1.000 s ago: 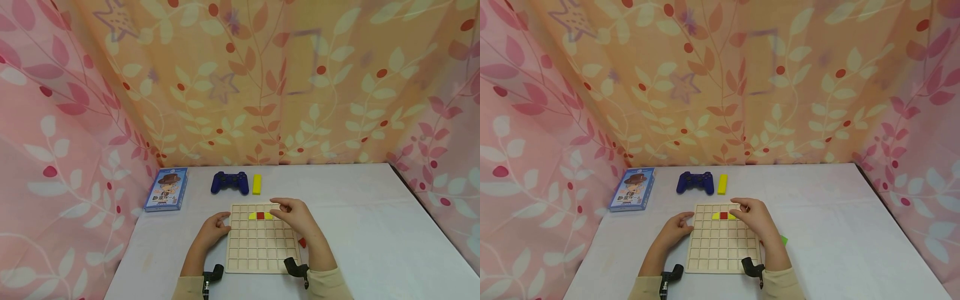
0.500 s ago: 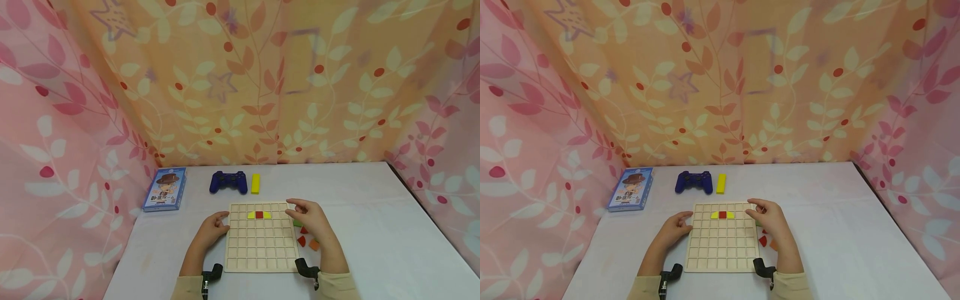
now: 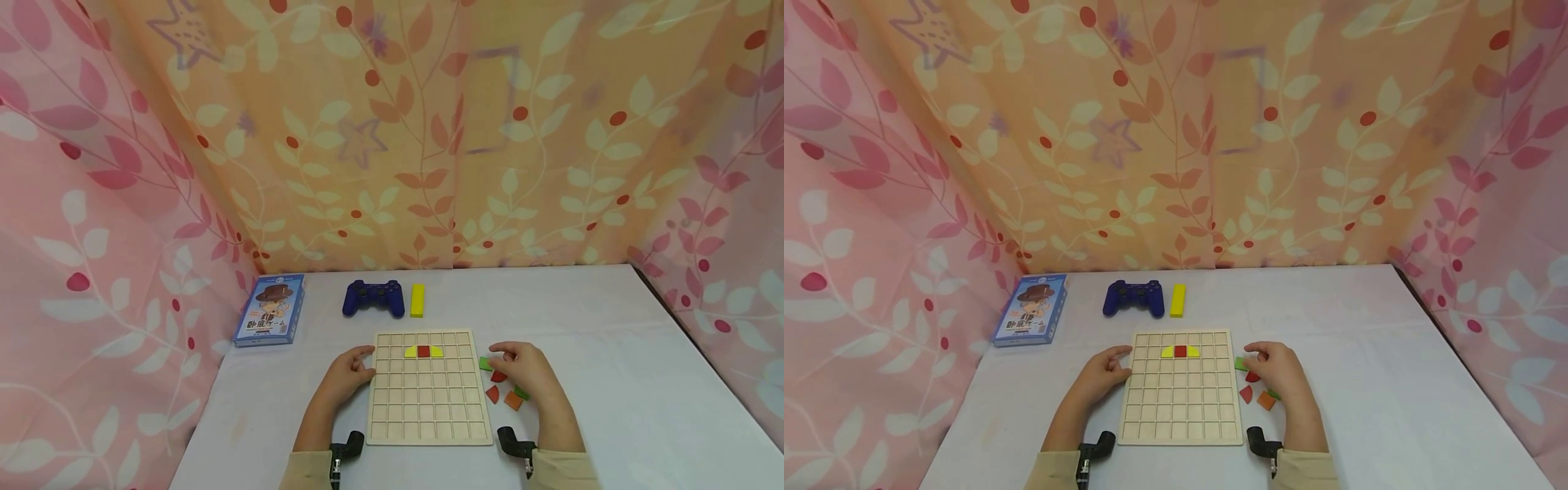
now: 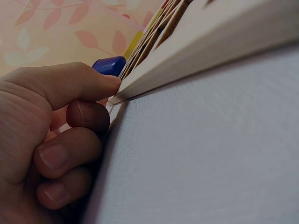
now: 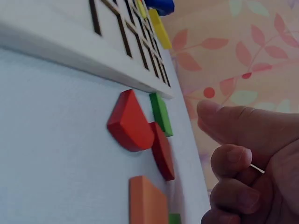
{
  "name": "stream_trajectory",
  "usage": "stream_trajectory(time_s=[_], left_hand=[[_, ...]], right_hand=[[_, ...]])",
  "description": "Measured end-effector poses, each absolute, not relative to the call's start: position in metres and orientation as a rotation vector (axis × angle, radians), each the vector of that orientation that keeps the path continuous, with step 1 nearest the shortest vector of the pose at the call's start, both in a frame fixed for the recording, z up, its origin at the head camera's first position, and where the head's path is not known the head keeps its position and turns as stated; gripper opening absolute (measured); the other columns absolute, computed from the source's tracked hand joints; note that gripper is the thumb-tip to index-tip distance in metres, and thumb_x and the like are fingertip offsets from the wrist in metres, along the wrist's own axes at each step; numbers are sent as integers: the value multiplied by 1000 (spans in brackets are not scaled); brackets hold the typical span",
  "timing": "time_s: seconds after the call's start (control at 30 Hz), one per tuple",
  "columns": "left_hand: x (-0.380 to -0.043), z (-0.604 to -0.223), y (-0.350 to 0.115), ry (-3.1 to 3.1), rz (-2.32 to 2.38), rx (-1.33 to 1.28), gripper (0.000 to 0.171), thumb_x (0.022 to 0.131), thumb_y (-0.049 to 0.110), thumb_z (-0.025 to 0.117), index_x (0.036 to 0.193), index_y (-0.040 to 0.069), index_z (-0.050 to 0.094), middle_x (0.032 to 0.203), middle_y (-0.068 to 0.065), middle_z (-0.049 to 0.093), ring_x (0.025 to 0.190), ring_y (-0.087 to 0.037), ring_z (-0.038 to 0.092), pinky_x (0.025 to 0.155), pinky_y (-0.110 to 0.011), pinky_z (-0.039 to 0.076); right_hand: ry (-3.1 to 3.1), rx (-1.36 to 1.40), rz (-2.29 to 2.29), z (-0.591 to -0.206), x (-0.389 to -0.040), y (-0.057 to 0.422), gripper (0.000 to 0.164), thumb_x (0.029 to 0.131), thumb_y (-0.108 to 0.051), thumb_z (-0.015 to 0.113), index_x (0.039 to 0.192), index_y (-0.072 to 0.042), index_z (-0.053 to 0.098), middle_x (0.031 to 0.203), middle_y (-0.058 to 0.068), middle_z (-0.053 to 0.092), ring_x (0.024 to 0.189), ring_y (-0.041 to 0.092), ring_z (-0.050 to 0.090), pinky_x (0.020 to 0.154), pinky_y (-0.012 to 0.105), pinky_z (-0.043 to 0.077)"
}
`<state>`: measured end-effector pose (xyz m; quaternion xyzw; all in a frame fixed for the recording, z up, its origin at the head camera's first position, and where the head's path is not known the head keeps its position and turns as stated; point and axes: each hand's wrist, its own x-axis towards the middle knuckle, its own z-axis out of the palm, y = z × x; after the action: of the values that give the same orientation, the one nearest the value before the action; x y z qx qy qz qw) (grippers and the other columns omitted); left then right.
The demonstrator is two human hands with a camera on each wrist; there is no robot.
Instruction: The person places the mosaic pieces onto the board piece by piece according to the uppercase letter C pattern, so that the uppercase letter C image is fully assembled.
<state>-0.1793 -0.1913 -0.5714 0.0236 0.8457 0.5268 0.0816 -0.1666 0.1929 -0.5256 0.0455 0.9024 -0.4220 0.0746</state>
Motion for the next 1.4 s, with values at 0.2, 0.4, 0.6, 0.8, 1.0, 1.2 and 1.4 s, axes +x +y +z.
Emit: stream_trajectory(time_s=[0.2,0.4,0.6,0.8,1.0,1.2,1.4], left_hand=[[-179,-572,-191,2516,1587,70,52,89,10,77,139,5,62,64,3,54,55,-11,45,51,-26,37],[-180,-572,-190,2515,1583,58,52,89,10,78,139,6,63,65,2,54,56,-12,46,52,-26,37],[-180,-571,-191,2525,1567,53,52,89,10,78,138,6,63,66,3,54,57,-12,46,52,-27,37],[-180,-570,-191,2522,1577,67,52,89,10,78,139,6,62,65,3,54,57,-12,46,52,-26,37],[-179,-571,-191,2515,1574,56,52,90,11,78,139,6,62,65,3,54,56,-12,46,52,-26,37],[-180,-572,-192,2514,1575,54,52,89,10,78,139,6,63,65,2,53,56,-12,46,52,-26,37],[-180,-572,-192,2514,1575,54,52,89,11,78,139,6,63,65,3,53,57,-12,46,52,-26,37]], right_hand=[[2722,157,-1206,-533,-167,193,34,87,-18,80,116,-2,74,71,3,48,65,19,48,61,33,37],[2728,165,-1166,-538,-167,193,32,85,-19,82,111,-3,72,73,4,50,66,19,49,61,34,38],[2766,143,-1110,-541,-169,192,28,85,-21,81,107,-5,72,73,3,51,66,19,49,62,34,38],[2815,102,-1037,-542,-169,192,26,86,-22,80,106,-8,73,72,2,50,66,18,48,62,34,37],[2831,109,-1035,-539,-169,193,31,86,-23,76,112,-7,72,73,3,50,67,19,50,61,34,38],[2831,107,-1117,-529,-170,193,35,89,-23,72,119,-7,69,70,2,45,59,18,47,54,32,36],[2851,64,-1164,-512,-171,188,35,91,-24,76,121,-9,69,73,2,44,60,17,47,54,31,35]])
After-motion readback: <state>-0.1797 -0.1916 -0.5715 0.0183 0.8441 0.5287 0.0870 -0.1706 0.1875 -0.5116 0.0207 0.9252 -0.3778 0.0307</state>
